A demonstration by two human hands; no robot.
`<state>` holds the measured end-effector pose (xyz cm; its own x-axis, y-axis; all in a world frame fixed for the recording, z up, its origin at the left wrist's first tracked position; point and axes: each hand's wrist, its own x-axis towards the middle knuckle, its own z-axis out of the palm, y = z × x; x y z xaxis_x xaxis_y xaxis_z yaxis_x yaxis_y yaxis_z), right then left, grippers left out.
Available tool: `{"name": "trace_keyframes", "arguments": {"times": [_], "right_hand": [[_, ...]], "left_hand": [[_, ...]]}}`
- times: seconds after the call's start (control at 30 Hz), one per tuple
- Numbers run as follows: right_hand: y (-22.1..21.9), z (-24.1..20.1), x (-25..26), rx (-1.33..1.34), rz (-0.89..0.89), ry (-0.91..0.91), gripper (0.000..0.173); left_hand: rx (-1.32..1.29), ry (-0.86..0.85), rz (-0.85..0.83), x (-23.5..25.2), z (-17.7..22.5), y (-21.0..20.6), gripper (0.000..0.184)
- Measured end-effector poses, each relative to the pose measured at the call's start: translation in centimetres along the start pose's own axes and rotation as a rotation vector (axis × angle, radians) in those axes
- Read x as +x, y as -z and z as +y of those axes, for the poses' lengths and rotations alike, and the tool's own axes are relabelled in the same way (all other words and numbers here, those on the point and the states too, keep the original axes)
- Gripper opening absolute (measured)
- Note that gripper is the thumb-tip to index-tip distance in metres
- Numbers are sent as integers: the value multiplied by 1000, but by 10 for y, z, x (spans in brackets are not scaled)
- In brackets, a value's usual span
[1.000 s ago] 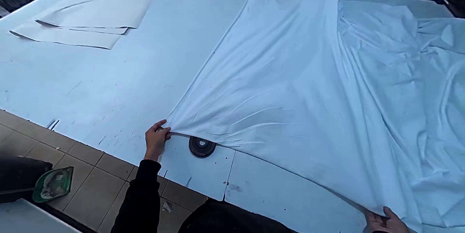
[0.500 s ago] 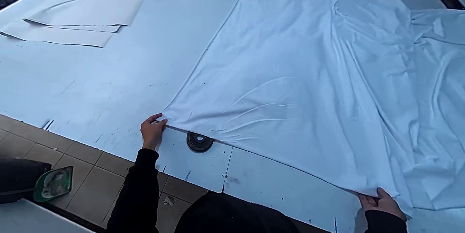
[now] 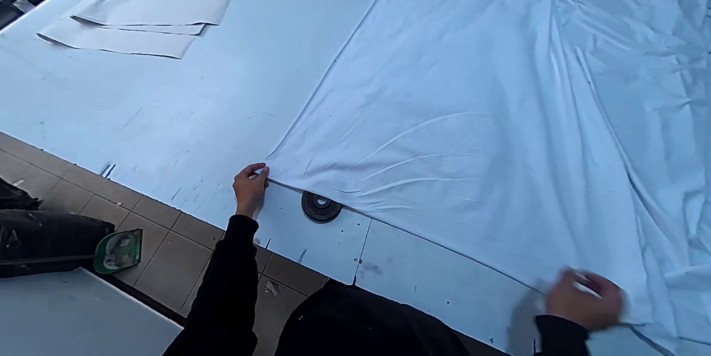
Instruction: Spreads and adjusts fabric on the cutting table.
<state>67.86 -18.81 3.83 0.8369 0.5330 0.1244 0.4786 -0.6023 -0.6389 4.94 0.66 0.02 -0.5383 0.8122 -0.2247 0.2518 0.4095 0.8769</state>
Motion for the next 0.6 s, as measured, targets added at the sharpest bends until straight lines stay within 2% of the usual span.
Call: {"name": "trace_keyframes", "arguments": {"times": [0.07,0.13,0.17,0.23,0.27,0.33,0.43,0.53,0.6], "right_hand": [[-33,-64,-55,134,-373,320,30],[-75,-111,-102,179,-697,586,27],[-93,-125,-116,130,-730,721,27],[-114,-137,-123,-32,-598,855,28],[-115,-137,-114,-133,-527,825,33],[-108,-119,-89,-323,-434,643,50],[-100,-45,-54,-484,-372,387,75],[-94,7,-28,-541,-263,391,83],[-84,26,-17,-551,-275,375,82]], "left_hand": [[25,-7,-7,0,-1,2,25],[49,-21,-29,3,-3,5,27],[55,-24,-41,4,-4,6,28],[67,-30,-66,6,-3,6,28],[83,-36,-80,6,-2,6,28],[154,-82,-125,5,0,11,29],[258,-145,-160,3,-6,12,25],[306,-181,-194,1,-3,5,19],[280,-181,-234,-8,-3,1,15]]}}
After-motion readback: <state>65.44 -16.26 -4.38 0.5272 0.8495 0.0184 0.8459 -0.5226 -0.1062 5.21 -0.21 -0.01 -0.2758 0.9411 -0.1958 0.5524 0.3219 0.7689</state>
